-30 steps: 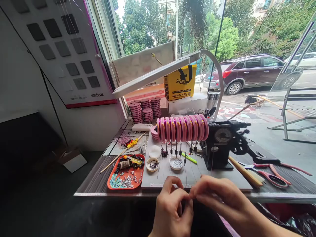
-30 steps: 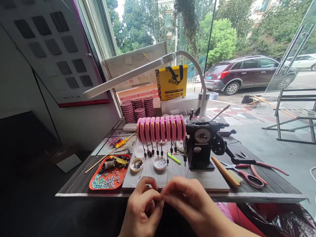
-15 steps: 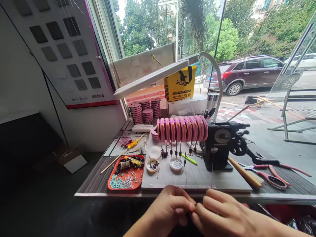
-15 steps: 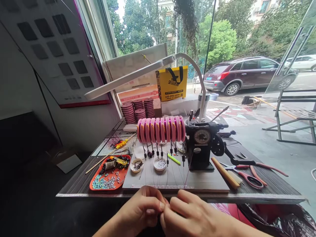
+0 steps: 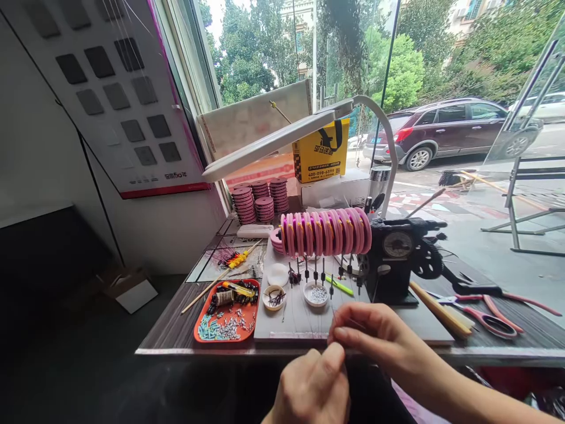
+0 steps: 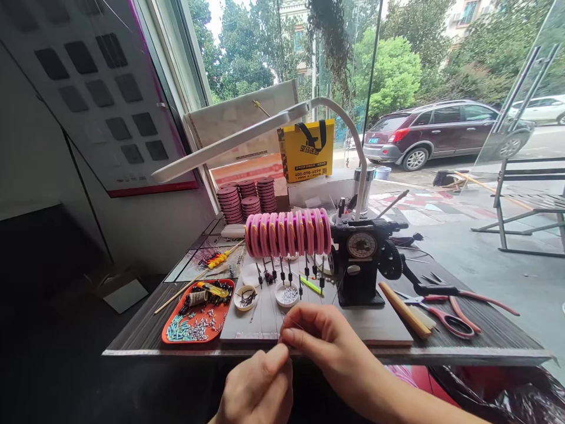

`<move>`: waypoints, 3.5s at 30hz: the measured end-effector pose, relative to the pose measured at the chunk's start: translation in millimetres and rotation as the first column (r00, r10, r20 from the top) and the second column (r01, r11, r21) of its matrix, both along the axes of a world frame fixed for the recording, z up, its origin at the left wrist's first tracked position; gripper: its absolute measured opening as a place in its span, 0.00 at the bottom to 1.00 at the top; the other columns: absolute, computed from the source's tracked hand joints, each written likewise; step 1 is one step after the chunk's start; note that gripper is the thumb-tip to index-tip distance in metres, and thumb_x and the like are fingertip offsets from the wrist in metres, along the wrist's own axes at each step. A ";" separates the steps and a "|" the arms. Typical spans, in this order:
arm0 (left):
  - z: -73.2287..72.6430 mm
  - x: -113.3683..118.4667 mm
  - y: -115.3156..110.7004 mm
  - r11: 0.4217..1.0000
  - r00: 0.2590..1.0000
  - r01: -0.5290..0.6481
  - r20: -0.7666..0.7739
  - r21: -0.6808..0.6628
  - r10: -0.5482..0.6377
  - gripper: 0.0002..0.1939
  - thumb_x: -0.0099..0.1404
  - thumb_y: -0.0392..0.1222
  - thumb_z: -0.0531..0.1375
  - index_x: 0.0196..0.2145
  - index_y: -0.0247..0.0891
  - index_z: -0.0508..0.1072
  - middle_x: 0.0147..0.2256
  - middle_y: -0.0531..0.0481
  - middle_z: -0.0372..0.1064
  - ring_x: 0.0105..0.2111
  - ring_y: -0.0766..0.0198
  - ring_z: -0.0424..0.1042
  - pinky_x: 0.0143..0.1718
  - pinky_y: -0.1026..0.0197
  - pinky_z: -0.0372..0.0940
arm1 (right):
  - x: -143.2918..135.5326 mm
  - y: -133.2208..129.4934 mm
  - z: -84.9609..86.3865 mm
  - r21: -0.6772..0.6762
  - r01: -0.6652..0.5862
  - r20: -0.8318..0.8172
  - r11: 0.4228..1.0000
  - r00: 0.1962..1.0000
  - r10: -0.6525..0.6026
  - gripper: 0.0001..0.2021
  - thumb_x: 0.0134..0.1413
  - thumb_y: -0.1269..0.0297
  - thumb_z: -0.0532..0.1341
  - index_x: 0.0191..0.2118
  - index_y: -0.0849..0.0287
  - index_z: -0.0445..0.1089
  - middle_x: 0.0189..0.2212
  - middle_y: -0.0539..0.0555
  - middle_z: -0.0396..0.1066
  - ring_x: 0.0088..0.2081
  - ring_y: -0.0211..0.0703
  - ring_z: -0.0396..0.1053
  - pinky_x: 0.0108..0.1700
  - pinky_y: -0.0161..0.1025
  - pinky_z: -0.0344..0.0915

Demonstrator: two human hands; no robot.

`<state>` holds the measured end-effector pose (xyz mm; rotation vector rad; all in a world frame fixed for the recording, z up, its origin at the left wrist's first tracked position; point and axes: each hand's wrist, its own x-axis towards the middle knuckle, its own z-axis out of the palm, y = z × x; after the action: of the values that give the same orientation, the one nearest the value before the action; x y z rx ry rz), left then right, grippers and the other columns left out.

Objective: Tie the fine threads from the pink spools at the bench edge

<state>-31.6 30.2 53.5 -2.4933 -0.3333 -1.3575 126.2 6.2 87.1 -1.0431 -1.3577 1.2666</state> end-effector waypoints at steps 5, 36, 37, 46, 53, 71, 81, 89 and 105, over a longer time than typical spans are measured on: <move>17.6 2.9 3.1 0.564 0.984 0.174 0.113 -0.807 -0.141 0.08 0.51 0.26 0.55 0.21 0.32 0.72 0.23 0.45 0.73 0.19 0.67 0.66 0.18 0.66 0.58 | 10.9 -9.9 2.5 0.456 -0.058 0.419 0.888 0.894 -0.156 0.09 0.61 0.60 0.55 0.33 0.57 0.68 0.25 0.50 0.68 0.25 0.37 0.64 0.26 0.32 0.62; 34.1 0.9 15.5 -0.327 0.987 0.147 0.159 -0.934 -0.010 0.01 0.42 0.34 0.58 0.17 0.35 0.67 0.20 0.56 0.60 0.17 0.73 0.54 0.17 0.66 0.47 | 6.1 -5.1 -22.8 0.480 -0.563 0.752 0.673 0.659 0.016 0.19 0.60 0.65 0.55 0.18 0.57 0.56 0.16 0.45 0.63 0.26 0.38 0.56 0.35 0.38 0.55; 33.1 1.1 15.8 -0.358 0.987 0.146 0.161 -0.922 -0.012 0.01 0.42 0.34 0.58 0.17 0.35 0.67 0.19 0.57 0.59 0.16 0.73 0.54 0.17 0.66 0.46 | 6.4 -5.2 -22.0 0.473 -0.574 0.751 0.669 0.659 0.035 0.20 0.60 0.66 0.55 0.17 0.58 0.56 0.16 0.45 0.63 0.25 0.37 0.56 0.36 0.38 0.55; -3.5 3.1 -10.4 0.679 0.972 -0.034 0.132 -0.734 0.192 0.08 0.58 0.31 0.54 0.23 0.36 0.68 0.28 0.53 0.57 0.17 0.75 0.52 0.16 0.67 0.48 | -0.4 -3.2 18.3 -0.033 -0.114 0.029 0.993 0.993 0.115 0.14 0.51 0.53 0.63 0.27 0.60 0.68 0.24 0.48 0.66 0.28 0.38 0.63 0.32 0.33 0.59; -9.4 5.2 -6.6 0.940 0.969 -0.137 0.154 -0.313 0.192 0.09 0.58 0.25 0.53 0.27 0.36 0.67 0.28 0.51 0.59 0.21 0.71 0.64 0.22 0.70 0.63 | -4.3 13.3 9.4 -0.141 -0.100 -0.145 0.985 0.986 0.080 0.18 0.42 0.51 0.67 0.25 0.61 0.66 0.23 0.49 0.68 0.27 0.37 0.63 0.32 0.33 0.57; 27.2 7.0 10.1 -0.639 0.967 0.235 0.243 -0.732 0.078 0.01 0.38 0.35 0.56 0.14 0.36 0.66 0.12 0.60 0.55 0.11 0.76 0.49 0.12 0.70 0.47 | 14.4 -25.7 -6.4 0.646 -0.569 0.763 0.509 0.498 -0.411 0.18 0.64 0.74 0.44 0.33 0.62 0.69 0.22 0.52 0.67 0.21 0.39 0.59 0.24 0.37 0.58; 11.6 -0.3 1.5 0.246 0.992 0.104 0.118 -0.964 0.042 0.04 0.51 0.34 0.60 0.20 0.34 0.72 0.26 0.51 0.65 0.17 0.74 0.56 0.17 0.68 0.52 | 2.0 -13.1 -2.5 0.510 -0.115 0.471 0.852 0.867 -0.165 0.18 0.65 0.59 0.50 0.27 0.59 0.68 0.21 0.49 0.67 0.24 0.36 0.61 0.26 0.32 0.58; 11.2 -2.2 4.8 0.994 0.996 0.063 -0.073 0.094 -0.056 0.10 0.52 0.21 0.54 0.24 0.28 0.73 0.23 0.42 0.75 0.15 0.67 0.62 0.13 0.63 0.53 | -0.9 7.9 9.6 -0.058 -0.090 -0.050 0.994 0.995 0.087 0.18 0.50 0.50 0.63 0.26 0.61 0.63 0.21 0.47 0.62 0.24 0.34 0.57 0.27 0.31 0.55; 36.3 1.9 7.9 -0.720 0.953 0.299 0.225 -0.626 0.201 0.03 0.36 0.33 0.58 0.14 0.35 0.66 0.13 0.60 0.56 0.14 0.77 0.52 0.15 0.71 0.43 | 3.7 -16.6 -11.4 0.684 -0.585 0.728 0.435 0.508 -0.461 0.23 0.66 0.75 0.39 0.31 0.63 0.69 0.21 0.51 0.64 0.22 0.39 0.58 0.27 0.37 0.60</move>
<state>-29.7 38.0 89.8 -3.1157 -3.5882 -1.5230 129.9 -10.3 75.7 -0.7310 -2.4847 -0.3441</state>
